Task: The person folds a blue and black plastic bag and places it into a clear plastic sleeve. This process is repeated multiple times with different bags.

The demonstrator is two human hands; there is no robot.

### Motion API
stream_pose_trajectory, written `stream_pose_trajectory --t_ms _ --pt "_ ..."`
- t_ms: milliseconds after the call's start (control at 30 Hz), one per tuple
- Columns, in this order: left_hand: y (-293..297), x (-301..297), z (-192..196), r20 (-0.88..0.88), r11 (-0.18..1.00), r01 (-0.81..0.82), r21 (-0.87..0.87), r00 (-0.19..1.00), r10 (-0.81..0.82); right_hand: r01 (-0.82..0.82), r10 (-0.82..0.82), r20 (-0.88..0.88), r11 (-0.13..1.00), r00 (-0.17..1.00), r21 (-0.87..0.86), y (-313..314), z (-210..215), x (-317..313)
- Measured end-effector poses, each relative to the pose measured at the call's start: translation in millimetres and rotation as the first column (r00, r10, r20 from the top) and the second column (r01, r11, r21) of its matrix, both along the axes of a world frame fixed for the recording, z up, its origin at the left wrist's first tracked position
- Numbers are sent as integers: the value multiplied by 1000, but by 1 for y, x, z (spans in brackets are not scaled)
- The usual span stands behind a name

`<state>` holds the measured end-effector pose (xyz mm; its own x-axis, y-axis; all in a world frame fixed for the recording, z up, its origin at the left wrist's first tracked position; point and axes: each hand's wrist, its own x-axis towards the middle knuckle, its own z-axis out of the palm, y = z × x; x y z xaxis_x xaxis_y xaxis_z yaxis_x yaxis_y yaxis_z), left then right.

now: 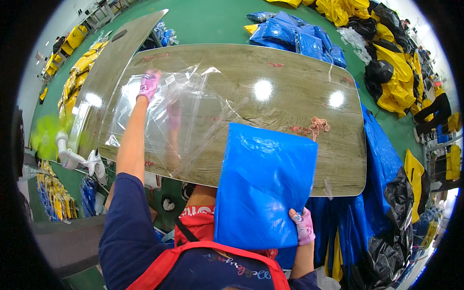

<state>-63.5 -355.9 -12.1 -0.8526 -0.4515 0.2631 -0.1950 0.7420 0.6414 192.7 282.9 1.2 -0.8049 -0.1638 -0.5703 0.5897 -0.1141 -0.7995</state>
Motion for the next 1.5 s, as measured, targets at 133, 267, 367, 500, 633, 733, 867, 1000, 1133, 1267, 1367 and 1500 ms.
stream_pose_trajectory --t_ms 133,267,367,500,633,733,867,1000,1133,1267,1367,1500 --pt "118 13 11 -139 714 36 -699 973 -185 53 -56 60 998 997 43 -4 -15 5" --pt "145 75 -23 340 585 649 -486 758 -557 74 -68 60 992 996 -106 -9 -5 6" --pt "147 81 -39 316 584 709 -396 702 -638 86 -85 28 996 996 -37 0 -7 9" --pt "215 128 -24 339 490 831 -266 556 -759 178 -177 33 984 984 -26 20 -8 22" --pt "228 154 -32 322 575 724 -381 687 -652 99 -96 35 992 995 -77 15 6 13" --pt "229 152 -40 320 611 692 -385 721 -615 37 -36 48 999 998 -31 16 6 15" --pt "217 147 -39 275 676 714 -184 698 -662 -44 42 60 999 997 23 11 6 15" --pt "214 148 -5 173 629 773 86 610 -773 -145 143 28 988 989 57 -32 21 14" --pt "223 183 46 274 542 817 -198 577 -770 -629 629 23 773 777 85 -72 -1 13" --pt "222 207 51 290 557 795 -241 607 -740 -122 548 -514 754 660 646 -72 7 -90" --pt "234 207 56 287 559 790 -253 613 -736 -366 494 -303 844 815 393 -111 12 -166" --pt "229 216 57 257 589 777 -221 629 -734 -496 624 -358 776 695 391 -103 8 -171"
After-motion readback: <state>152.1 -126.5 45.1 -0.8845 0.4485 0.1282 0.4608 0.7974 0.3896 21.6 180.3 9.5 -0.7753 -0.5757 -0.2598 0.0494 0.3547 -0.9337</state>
